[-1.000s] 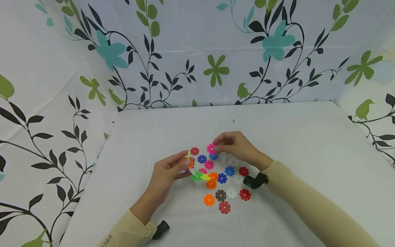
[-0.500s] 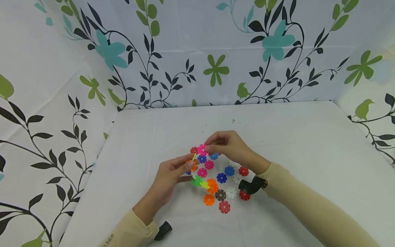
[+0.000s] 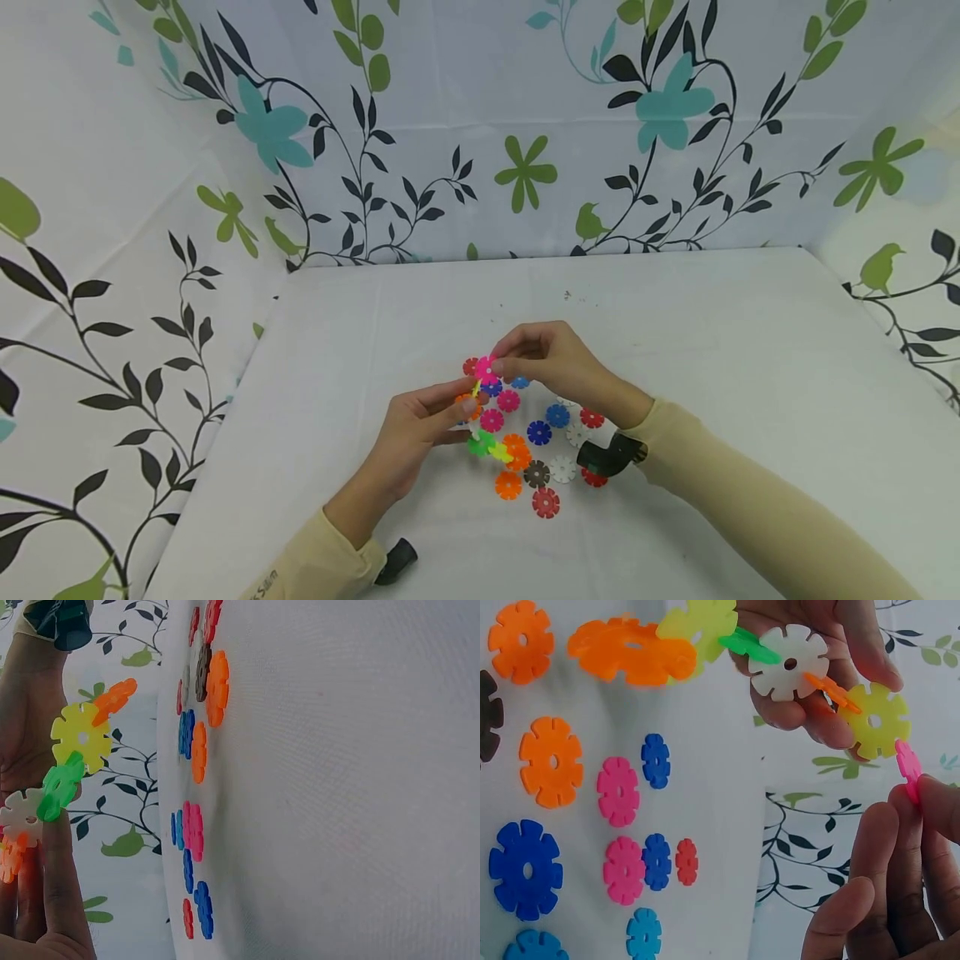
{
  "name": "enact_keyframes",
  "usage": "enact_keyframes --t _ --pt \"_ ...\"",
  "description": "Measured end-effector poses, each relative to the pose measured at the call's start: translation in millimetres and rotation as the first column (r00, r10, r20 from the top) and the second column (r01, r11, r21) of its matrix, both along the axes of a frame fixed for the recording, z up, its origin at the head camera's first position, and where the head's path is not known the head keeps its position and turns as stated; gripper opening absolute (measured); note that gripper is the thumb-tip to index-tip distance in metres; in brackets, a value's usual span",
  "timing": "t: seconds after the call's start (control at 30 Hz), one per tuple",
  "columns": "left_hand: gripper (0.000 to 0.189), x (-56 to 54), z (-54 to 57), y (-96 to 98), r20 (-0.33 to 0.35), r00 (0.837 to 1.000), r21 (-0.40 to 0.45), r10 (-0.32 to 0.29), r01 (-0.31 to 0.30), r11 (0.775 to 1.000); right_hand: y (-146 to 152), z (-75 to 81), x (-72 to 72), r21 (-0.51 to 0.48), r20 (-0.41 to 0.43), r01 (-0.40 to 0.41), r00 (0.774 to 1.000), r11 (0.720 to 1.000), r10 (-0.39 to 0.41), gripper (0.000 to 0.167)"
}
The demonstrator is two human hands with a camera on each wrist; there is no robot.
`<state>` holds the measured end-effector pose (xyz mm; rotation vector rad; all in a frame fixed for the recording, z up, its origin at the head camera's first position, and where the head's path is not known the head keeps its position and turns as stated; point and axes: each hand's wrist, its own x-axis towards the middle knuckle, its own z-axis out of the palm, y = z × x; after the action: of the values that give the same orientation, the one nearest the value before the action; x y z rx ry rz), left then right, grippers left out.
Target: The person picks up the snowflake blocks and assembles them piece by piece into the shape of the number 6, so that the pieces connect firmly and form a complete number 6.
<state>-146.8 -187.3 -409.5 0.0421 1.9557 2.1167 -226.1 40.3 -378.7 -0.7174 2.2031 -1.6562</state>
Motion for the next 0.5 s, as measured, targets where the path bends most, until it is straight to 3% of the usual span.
enact_keyframes --t 0.2,0.5 --pt "0.041 -0.3 0.3 -0.2 -0.023 1.000 -0.027 -0.018 0.017 0.999 -3.3 2.4 3.5 -0.006 -0.091 -0.001 0.996 1.000 0.000 0.012" --pt "0.038 -2.5 0.0 -0.5 -0.067 0.996 -0.036 -0.066 0.063 0.997 -7.0 3.8 4.6 0.060 -0.183 -0.001 0.983 0.998 0.012 0.011"
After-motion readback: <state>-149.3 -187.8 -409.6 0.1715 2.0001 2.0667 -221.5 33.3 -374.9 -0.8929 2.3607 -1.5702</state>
